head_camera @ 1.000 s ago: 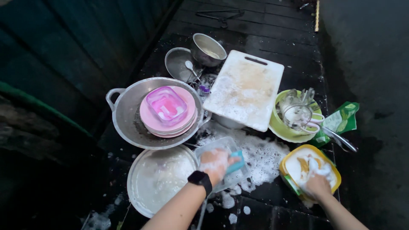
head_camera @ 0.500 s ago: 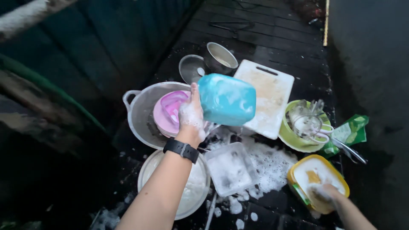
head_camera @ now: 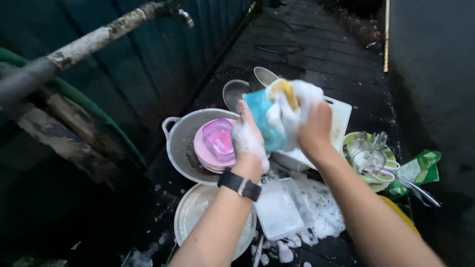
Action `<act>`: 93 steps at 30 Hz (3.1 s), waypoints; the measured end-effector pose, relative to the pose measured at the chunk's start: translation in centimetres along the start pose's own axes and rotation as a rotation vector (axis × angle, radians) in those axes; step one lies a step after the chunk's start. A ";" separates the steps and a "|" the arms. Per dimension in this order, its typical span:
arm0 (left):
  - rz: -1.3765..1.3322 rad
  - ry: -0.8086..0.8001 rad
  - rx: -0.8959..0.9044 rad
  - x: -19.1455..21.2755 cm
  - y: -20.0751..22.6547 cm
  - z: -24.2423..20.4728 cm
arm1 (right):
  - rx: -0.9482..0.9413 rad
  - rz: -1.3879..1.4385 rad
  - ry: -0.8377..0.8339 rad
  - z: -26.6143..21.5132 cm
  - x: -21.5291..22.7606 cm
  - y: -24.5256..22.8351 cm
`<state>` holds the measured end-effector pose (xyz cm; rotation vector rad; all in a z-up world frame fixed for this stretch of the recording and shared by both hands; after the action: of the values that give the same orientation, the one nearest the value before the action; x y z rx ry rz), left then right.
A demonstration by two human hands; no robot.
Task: Washing dishes and containers with a sponge and soap
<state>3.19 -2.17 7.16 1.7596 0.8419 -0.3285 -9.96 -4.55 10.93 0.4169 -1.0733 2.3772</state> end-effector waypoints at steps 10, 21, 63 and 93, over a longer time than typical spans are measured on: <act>0.191 0.156 -0.182 2.0 0.5 1.0 | 0.183 0.135 0.132 -0.1 -4.9 1.1; -0.488 -0.341 0.080 5.8 2.2 7.9 | 0.614 -0.143 0.155 -3.2 -4.2 -5.7; -0.411 -0.430 0.162 3.4 3.7 -1.0 | 0.433 -0.223 -0.732 3.2 -5.1 -2.2; -0.351 0.067 0.072 20.7 -0.3 12.6 | -0.037 0.265 -0.542 -5.4 -18.7 4.5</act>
<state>19.96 -5.85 -9.92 1.6930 1.2040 -0.5384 2.73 -8.79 -3.94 1.0009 -1.4812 2.5339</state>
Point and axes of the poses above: each hand's wrist, its own z-axis towards the middle knuckle, its own x-axis out of the back of the hand, y = z × x, the point moved 1 cm from there along z, towards the middle knuckle, and after that the axes turned 5 degrees about x, right-handed, at the moved point
